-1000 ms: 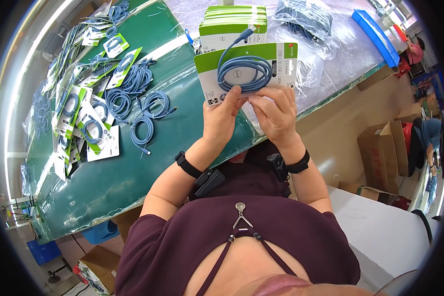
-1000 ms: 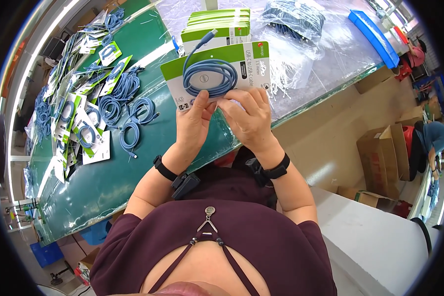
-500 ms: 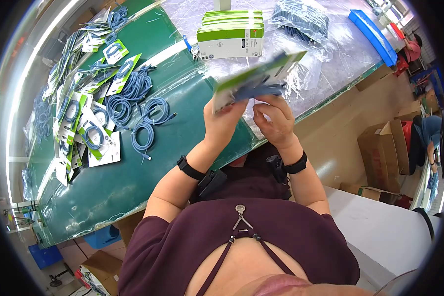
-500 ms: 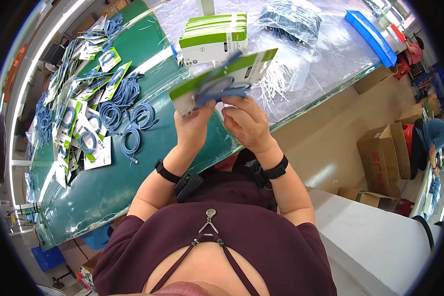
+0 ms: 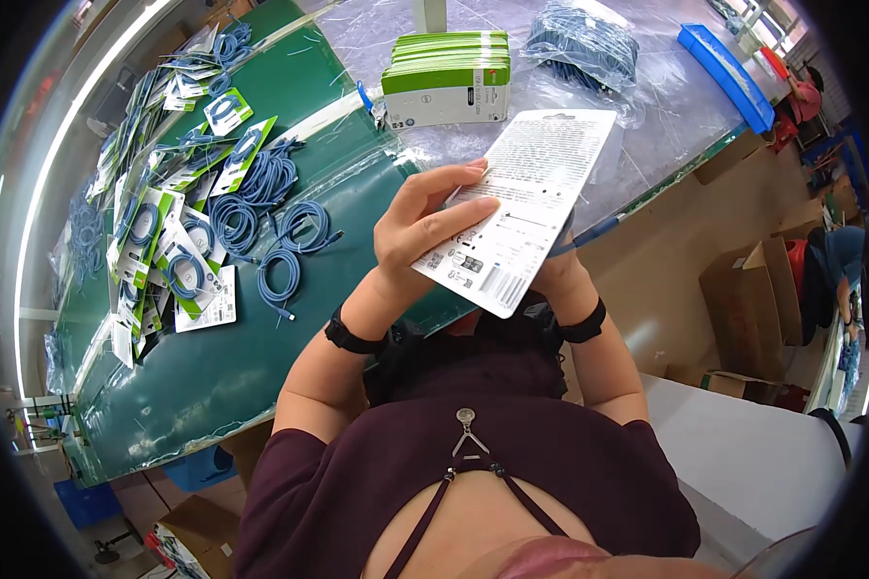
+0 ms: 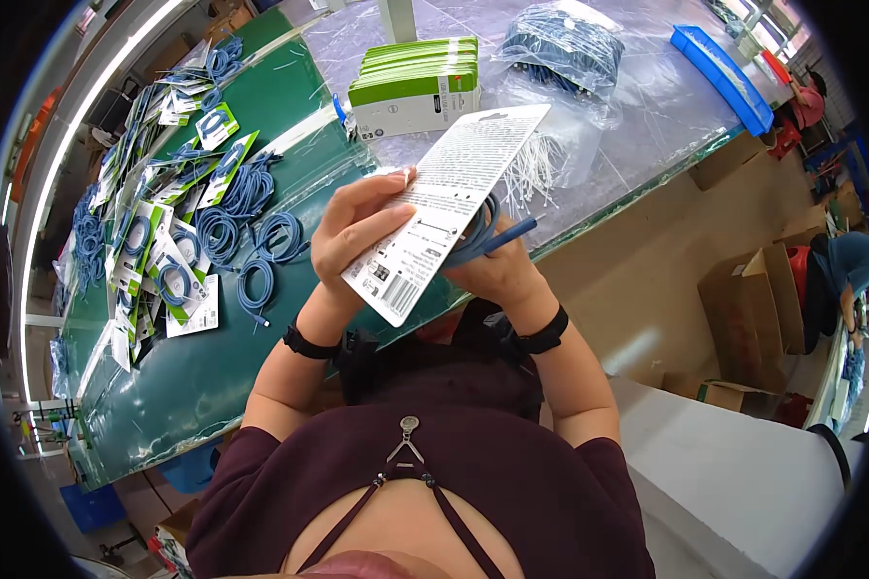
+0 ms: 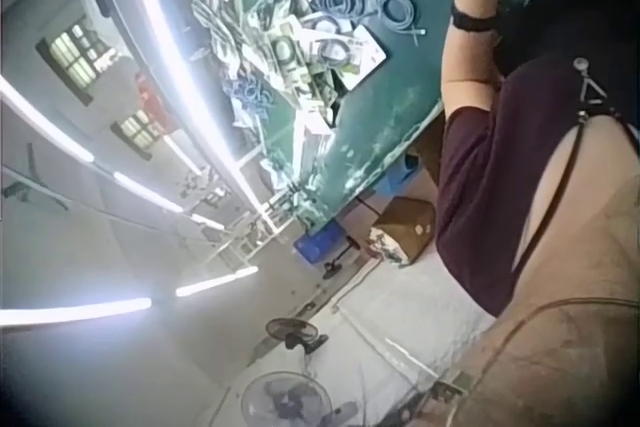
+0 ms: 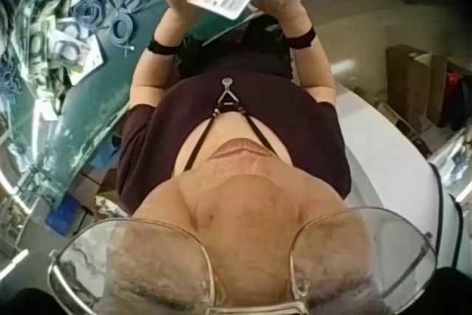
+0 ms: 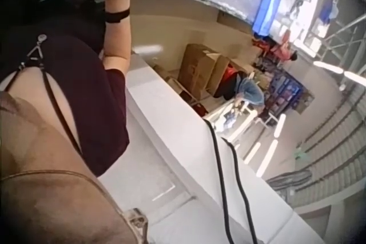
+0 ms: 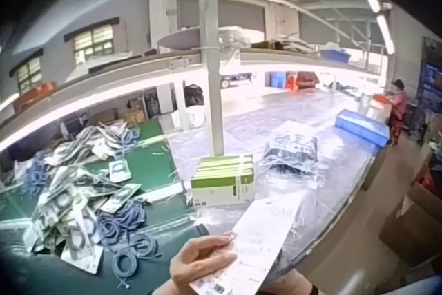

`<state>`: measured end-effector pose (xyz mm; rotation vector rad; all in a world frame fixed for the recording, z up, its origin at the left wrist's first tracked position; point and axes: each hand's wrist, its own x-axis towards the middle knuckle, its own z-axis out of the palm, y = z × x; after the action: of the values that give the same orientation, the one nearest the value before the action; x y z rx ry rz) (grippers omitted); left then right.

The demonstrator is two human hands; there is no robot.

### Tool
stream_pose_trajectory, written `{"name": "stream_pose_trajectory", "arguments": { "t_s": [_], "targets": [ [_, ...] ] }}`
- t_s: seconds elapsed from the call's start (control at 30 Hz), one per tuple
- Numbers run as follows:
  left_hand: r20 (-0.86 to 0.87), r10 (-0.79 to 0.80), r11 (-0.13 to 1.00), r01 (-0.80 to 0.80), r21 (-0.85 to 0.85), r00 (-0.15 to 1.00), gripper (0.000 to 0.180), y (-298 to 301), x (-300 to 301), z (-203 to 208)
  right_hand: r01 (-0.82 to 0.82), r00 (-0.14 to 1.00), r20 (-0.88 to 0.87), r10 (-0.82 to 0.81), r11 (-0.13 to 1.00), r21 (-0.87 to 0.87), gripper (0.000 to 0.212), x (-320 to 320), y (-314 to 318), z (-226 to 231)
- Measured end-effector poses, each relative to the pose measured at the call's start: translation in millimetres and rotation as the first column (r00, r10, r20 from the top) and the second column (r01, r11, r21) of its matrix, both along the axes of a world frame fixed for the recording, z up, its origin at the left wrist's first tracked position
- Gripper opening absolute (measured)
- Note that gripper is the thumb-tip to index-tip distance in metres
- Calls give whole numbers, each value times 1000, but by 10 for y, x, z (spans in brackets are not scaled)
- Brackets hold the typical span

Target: The person packages USB cables by hand, picking up a cable and a cardboard backing, threading a plastic tie through the backing and around the cable, and pulling the tie tight. After securing the cable, the person places the finished package onto a stack on the table.

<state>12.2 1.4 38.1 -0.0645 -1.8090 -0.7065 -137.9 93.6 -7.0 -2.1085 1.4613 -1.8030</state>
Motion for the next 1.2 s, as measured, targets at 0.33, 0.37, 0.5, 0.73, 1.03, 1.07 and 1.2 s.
{"name": "stream_pose_trajectory", "arguments": {
  "t_s": [0.33,0.37,0.5,0.73,1.03,1.07,1.2],
  "targets": [
    [110,-11,982,32,-188,994,43,-86,62,194,-44,998,-41,49,993,114,36,-102,-174,123],
    [121,-4,978,29,-208,993,44,-98,64,196,-48,998,-44,54,991,125,36,-91,-134,128],
    [150,13,965,27,-262,989,46,-142,78,260,-60,996,-58,71,984,169,37,-96,-88,166],
    [136,23,962,15,-272,990,45,-161,74,260,-78,991,-82,101,965,250,39,-50,142,210],
    [108,112,990,-101,-103,988,33,-132,16,151,89,996,0,-89,996,-10,30,155,116,262],
    [114,107,990,-96,-100,988,33,-102,-9,90,56,979,192,-62,998,36,28,179,98,259],
    [57,-19,676,-29,736,998,20,73,-118,-108,209,938,263,-226,974,91,21,305,-15,535]
  ]
}}
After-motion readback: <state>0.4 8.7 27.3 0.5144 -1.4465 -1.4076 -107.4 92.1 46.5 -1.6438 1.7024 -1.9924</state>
